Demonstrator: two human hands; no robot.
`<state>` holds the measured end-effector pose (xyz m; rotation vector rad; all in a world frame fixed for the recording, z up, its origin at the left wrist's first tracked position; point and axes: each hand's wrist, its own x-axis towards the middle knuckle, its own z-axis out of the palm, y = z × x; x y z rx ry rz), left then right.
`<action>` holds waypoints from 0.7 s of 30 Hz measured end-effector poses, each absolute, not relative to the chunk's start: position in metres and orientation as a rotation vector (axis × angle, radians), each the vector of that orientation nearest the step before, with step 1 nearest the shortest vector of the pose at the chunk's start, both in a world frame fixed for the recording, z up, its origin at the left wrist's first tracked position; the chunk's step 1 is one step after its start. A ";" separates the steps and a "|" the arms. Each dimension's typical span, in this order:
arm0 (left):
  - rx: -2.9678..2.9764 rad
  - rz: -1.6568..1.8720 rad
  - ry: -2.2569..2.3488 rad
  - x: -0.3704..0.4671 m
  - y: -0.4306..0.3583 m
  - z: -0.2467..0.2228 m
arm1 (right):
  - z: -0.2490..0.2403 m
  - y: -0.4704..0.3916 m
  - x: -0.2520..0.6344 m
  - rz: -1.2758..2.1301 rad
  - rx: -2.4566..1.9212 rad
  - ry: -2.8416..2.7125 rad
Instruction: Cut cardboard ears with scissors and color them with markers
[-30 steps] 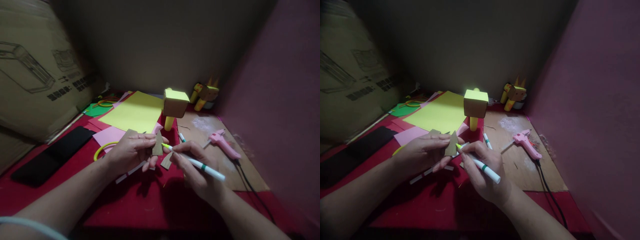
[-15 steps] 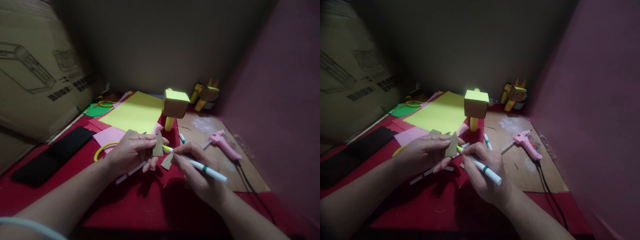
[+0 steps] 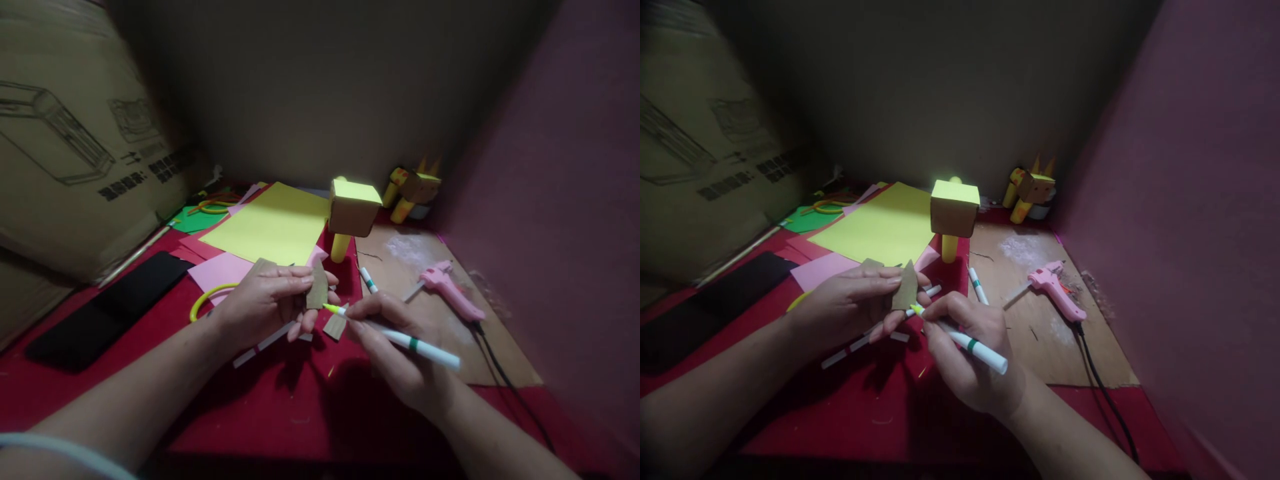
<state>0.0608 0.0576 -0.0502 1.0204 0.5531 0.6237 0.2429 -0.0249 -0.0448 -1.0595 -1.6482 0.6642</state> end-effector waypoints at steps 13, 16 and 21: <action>1.059 0.606 0.559 0.062 0.057 -0.047 | -0.044 -0.026 0.243 0.617 -1.083 -1.654; 1.042 0.620 0.552 0.061 0.057 -0.048 | -0.043 -0.026 0.242 0.601 -1.084 -1.664; 1.023 0.573 0.541 0.060 0.057 -0.051 | -0.042 -0.025 0.240 0.628 -1.098 -1.636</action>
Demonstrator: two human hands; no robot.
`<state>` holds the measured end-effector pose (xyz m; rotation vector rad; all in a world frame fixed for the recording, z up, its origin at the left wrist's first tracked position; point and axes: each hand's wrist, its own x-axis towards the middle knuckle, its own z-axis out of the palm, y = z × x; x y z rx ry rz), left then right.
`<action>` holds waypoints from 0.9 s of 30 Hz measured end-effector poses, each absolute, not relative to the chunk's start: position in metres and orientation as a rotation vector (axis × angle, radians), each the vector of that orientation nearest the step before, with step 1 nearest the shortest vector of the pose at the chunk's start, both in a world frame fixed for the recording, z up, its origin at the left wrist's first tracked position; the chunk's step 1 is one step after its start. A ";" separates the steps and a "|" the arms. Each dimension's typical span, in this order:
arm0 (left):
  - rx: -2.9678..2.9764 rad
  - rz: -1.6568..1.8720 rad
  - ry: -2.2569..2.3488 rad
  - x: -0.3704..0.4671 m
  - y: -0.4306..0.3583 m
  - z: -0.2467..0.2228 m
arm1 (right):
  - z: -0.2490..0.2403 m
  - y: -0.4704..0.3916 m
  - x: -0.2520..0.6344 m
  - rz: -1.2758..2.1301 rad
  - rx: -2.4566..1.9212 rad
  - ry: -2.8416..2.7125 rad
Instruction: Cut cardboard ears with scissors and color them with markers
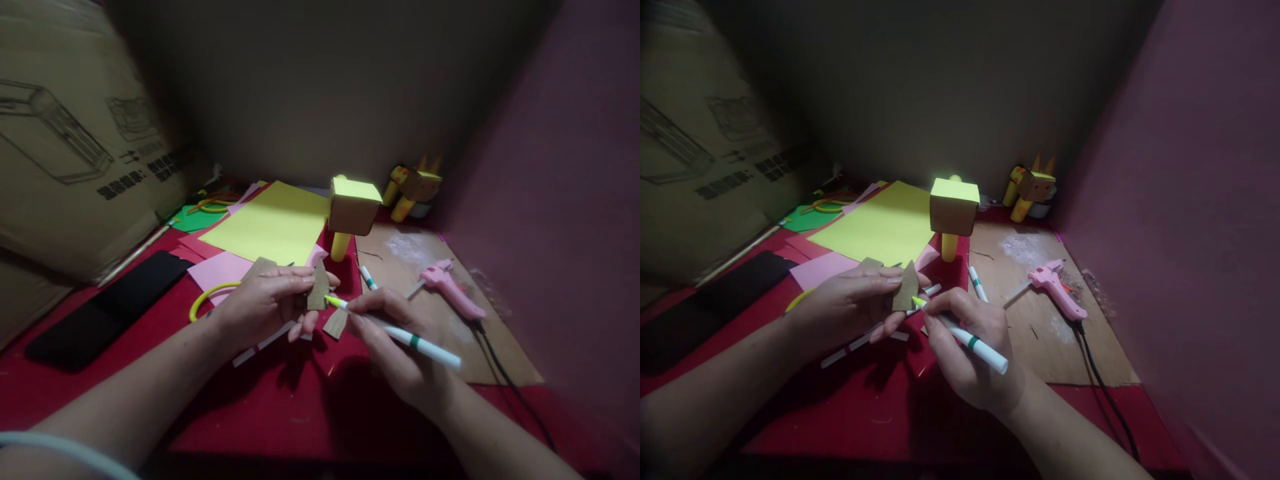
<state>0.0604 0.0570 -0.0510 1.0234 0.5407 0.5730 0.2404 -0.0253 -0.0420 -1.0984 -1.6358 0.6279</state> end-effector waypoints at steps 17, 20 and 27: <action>1.017 0.545 0.460 0.063 0.057 -0.054 | -0.046 -0.024 0.240 0.613 -1.069 -1.668; 1.008 0.541 0.473 0.063 0.058 -0.056 | -0.045 -0.024 0.239 0.639 -1.038 -1.705; 0.990 0.536 0.425 0.063 0.058 -0.056 | -0.046 -0.025 0.240 0.625 -1.055 -1.671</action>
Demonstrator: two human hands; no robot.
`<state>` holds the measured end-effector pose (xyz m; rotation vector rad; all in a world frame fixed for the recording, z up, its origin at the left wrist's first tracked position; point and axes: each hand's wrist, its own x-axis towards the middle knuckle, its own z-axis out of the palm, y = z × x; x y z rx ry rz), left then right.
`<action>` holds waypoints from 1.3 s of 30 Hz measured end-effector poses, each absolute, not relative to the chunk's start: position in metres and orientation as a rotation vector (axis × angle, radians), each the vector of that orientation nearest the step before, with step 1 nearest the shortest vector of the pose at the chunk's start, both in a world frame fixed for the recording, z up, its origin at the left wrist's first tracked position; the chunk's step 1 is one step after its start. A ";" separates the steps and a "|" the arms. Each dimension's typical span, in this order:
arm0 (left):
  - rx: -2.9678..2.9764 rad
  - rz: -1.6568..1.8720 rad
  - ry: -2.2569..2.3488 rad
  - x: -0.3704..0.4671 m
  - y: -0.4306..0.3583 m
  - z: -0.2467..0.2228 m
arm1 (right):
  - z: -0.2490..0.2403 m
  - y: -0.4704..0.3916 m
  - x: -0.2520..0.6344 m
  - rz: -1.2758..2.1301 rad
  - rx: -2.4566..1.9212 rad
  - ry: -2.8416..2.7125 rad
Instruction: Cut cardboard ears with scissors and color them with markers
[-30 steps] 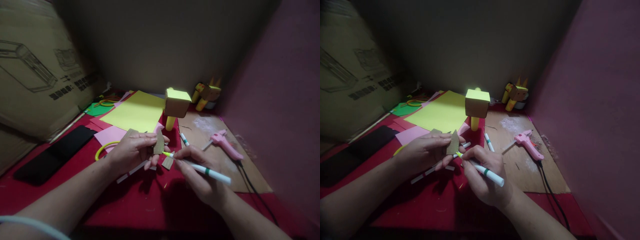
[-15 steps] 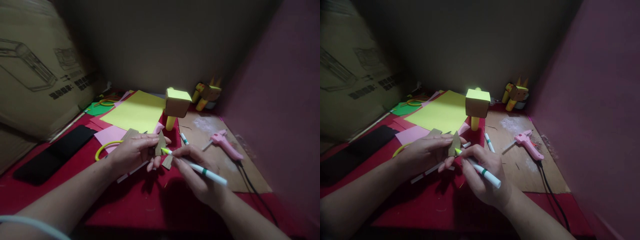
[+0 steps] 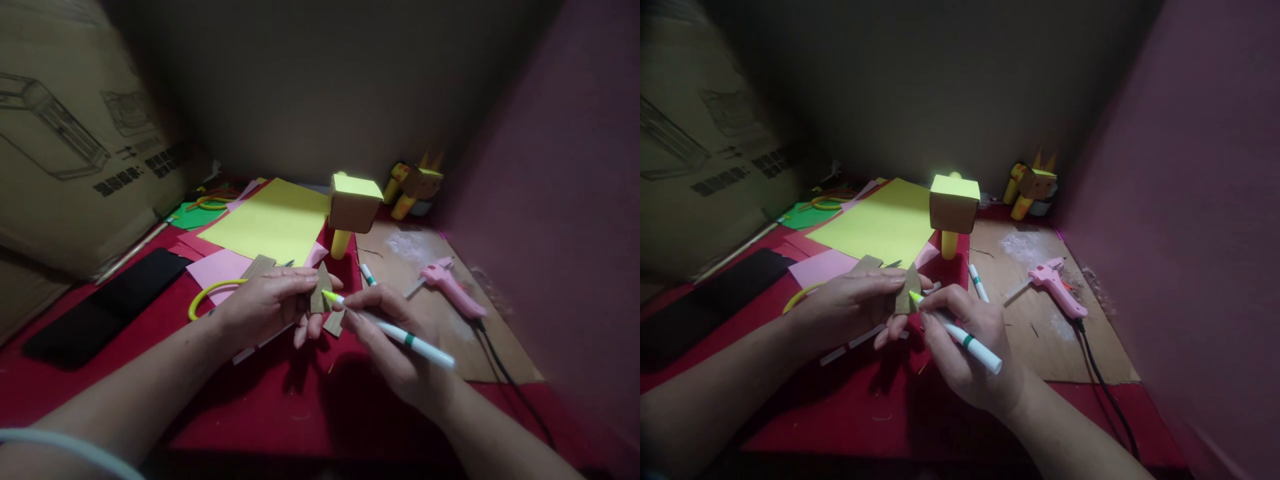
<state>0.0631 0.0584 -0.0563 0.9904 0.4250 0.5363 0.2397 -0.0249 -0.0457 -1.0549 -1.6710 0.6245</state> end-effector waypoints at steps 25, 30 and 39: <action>1.005 0.538 0.483 0.063 0.059 -0.057 | -0.043 -0.026 0.242 0.571 -1.059 -1.764; 1.019 0.527 0.491 0.062 0.059 -0.057 | -0.043 -0.025 0.243 0.595 -1.121 -1.714; 1.023 0.528 0.473 0.062 0.060 -0.057 | -0.044 -0.026 0.245 0.564 -1.149 -1.740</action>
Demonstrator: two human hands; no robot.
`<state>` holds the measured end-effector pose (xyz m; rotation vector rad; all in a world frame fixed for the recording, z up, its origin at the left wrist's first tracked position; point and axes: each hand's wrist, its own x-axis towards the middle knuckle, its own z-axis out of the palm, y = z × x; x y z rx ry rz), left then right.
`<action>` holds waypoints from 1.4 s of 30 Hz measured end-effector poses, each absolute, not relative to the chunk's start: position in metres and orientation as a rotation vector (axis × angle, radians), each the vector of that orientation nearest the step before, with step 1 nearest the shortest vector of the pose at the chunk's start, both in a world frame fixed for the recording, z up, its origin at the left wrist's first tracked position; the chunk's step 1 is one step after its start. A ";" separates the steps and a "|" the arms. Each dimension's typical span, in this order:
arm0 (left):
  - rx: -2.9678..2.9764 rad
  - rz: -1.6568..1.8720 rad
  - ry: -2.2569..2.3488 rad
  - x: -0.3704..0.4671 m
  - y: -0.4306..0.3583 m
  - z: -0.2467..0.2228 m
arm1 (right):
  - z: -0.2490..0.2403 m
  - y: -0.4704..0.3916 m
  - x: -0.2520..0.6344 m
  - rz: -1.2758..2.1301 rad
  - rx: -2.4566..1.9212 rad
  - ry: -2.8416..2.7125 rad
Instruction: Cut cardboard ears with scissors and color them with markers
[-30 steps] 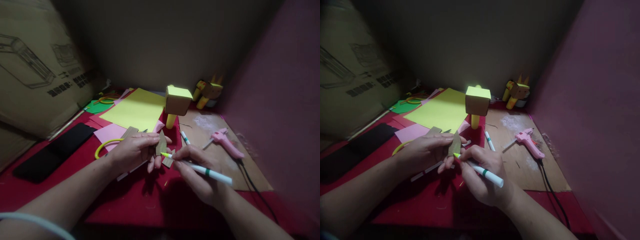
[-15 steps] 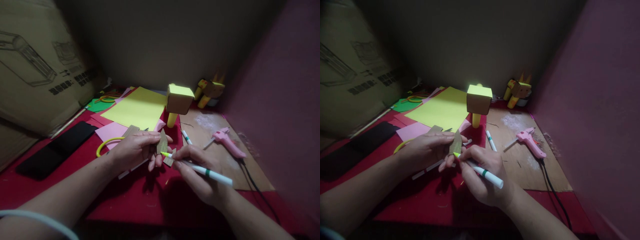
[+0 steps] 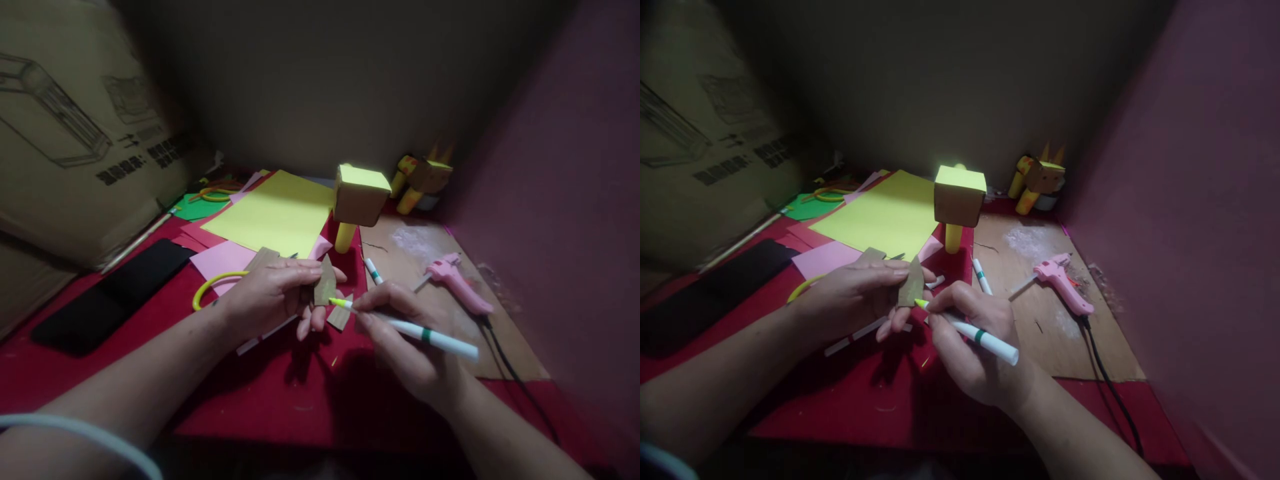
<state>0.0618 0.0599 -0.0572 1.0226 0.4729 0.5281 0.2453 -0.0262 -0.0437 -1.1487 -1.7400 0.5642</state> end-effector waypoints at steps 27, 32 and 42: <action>0.946 0.585 0.450 0.064 0.060 -0.059 | -0.043 -0.025 0.241 0.648 -1.060 -1.736; 0.979 0.555 0.455 0.063 0.060 -0.059 | -0.044 -0.026 0.240 0.686 -1.034 -1.666; 1.009 0.523 0.459 0.063 0.060 -0.060 | -0.046 -0.024 0.240 0.640 -1.033 -1.729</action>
